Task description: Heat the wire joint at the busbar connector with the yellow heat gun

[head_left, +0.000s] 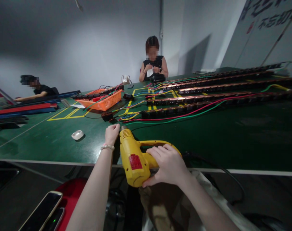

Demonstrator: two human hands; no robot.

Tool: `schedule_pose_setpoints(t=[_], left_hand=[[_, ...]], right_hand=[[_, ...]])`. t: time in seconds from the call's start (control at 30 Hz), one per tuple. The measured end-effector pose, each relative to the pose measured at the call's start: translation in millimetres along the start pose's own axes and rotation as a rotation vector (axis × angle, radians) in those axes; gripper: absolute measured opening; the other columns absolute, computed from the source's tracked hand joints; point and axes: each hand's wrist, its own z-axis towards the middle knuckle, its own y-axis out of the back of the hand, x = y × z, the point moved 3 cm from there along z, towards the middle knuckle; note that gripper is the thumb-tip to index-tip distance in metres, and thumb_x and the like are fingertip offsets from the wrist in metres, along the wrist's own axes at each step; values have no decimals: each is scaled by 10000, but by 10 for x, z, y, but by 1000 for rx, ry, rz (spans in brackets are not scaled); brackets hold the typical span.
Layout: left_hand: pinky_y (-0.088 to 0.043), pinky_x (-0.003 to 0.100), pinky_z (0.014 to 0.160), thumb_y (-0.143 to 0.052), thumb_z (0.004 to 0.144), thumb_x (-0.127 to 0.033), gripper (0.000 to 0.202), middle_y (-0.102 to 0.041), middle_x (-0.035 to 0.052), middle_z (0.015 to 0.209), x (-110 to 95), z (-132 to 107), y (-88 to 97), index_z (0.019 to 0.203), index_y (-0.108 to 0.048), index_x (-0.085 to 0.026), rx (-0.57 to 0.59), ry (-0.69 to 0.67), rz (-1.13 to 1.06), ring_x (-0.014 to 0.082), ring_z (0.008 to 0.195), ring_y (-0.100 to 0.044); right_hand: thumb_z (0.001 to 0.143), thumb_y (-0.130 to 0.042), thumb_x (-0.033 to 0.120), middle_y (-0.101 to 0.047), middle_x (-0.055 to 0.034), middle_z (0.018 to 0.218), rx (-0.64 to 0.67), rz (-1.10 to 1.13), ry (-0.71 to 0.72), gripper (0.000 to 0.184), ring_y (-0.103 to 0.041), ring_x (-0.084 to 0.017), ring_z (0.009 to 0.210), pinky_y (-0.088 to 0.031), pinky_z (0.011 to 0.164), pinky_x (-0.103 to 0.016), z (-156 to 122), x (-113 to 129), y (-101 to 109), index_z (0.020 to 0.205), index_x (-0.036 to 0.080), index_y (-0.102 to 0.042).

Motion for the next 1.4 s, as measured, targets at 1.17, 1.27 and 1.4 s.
schedule_pose_setpoints(t=[1.17, 1.27, 1.4], left_hand=[[-254, 253, 516, -351, 775, -478, 424, -447, 3, 477, 16, 13, 15, 494, -464, -182, -28, 17, 22, 129, 521, -416], [-254, 252, 512, -357, 769, -467, 411, -433, 3, 468, 22, 13, 13, 484, -450, -185, -39, 17, 5, 130, 518, -412], [-268, 249, 518, -370, 763, -457, 395, -433, 2, 467, 20, 14, 16, 488, -455, -187, -40, 23, -3, 133, 521, -419]], right_hand=[[477, -612, 826, -680, -29, 883, 74, -79, -147, 789, -631, -226, 829, -359, 785, -343, 3, -288, 196, 926, 177, -589], [464, -662, 788, -682, -24, 884, 81, -108, -158, 775, -636, -224, 834, -365, 797, -343, -68, -374, 273, 939, 179, -589], [467, -698, 746, -686, -23, 904, 76, -154, -187, 752, -639, -222, 839, -377, 794, -338, -158, -484, 381, 955, 185, -587]])
